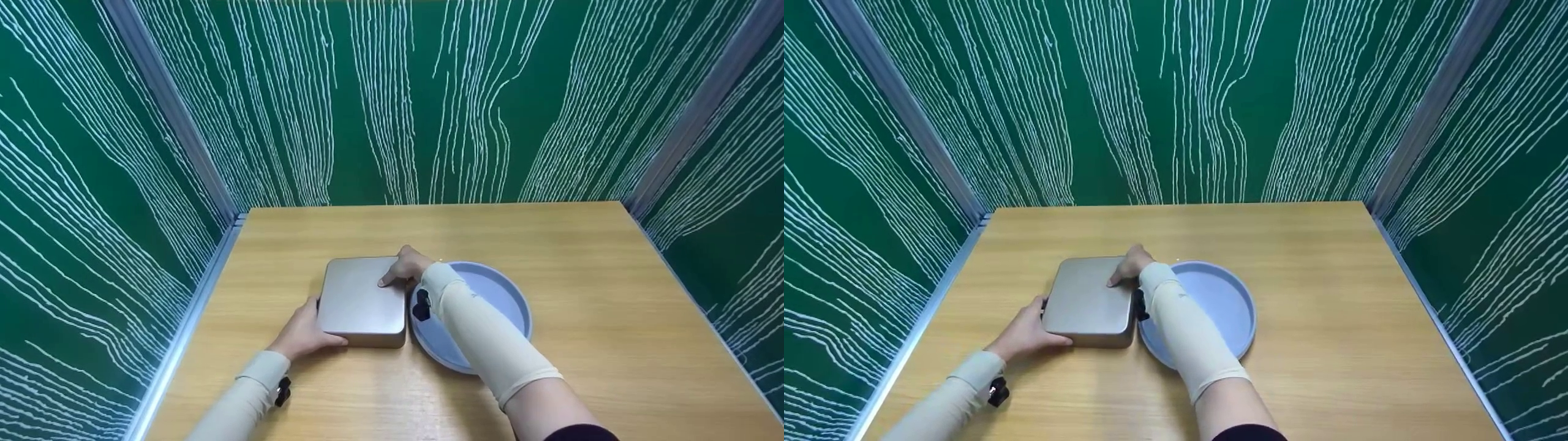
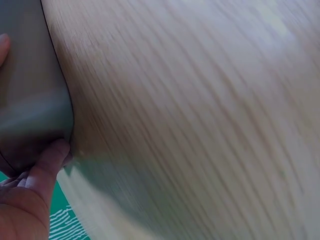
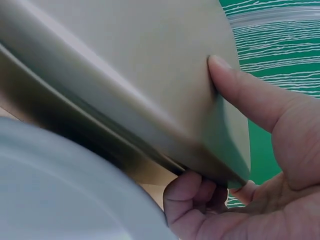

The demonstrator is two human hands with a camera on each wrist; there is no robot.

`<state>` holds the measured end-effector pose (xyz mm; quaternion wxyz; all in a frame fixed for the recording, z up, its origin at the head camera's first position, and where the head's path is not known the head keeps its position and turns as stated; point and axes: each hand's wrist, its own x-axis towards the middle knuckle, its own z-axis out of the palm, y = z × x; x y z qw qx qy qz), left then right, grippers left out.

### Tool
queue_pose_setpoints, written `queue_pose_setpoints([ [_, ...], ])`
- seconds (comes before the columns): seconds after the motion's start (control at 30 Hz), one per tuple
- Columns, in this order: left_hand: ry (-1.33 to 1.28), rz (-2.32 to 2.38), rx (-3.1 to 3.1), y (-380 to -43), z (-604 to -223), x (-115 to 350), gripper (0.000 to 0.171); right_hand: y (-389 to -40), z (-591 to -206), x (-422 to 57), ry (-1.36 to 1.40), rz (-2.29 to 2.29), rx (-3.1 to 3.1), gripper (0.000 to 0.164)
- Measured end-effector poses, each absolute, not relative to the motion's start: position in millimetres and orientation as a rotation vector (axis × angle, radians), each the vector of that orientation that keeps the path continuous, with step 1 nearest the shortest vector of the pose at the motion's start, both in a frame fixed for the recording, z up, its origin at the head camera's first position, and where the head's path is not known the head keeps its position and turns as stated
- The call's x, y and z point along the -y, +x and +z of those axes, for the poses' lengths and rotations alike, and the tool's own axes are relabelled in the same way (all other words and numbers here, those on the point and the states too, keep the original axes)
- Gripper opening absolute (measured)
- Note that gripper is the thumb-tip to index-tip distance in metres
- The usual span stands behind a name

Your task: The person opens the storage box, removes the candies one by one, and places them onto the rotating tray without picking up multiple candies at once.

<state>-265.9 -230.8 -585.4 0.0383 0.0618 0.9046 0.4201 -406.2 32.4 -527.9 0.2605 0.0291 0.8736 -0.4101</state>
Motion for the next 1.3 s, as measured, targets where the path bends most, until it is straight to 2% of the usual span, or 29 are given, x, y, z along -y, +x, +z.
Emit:
queue_pose_setpoints([
  [0.17,0.175,1.294,-2.760,-267,-586,231,0.127,-407,-527,-35,0.086,-1.073,-2.381,0.054],
  [0.4,0.162,1.304,-2.760,-267,-586,231,0.128,-404,-518,-35,0.083,-1.052,-2.386,0.037],
  [0.67,0.189,1.321,-2.741,-266,-590,233,0.123,-400,-519,-39,0.045,-1.089,-2.343,0.053],
  [1.1,0.165,1.339,-2.744,-266,-589,231,0.120,-403,-521,-49,-0.002,-1.265,-2.163,0.031],
  [1.17,0.153,1.335,-2.741,-265,-590,231,0.120,-404,-524,-51,0.011,-1.328,-2.100,0.041],
  [1.3,0.116,1.322,-2.744,-264,-590,231,0.116,-407,-524,-51,0.035,-1.521,-1.947,0.082],
])
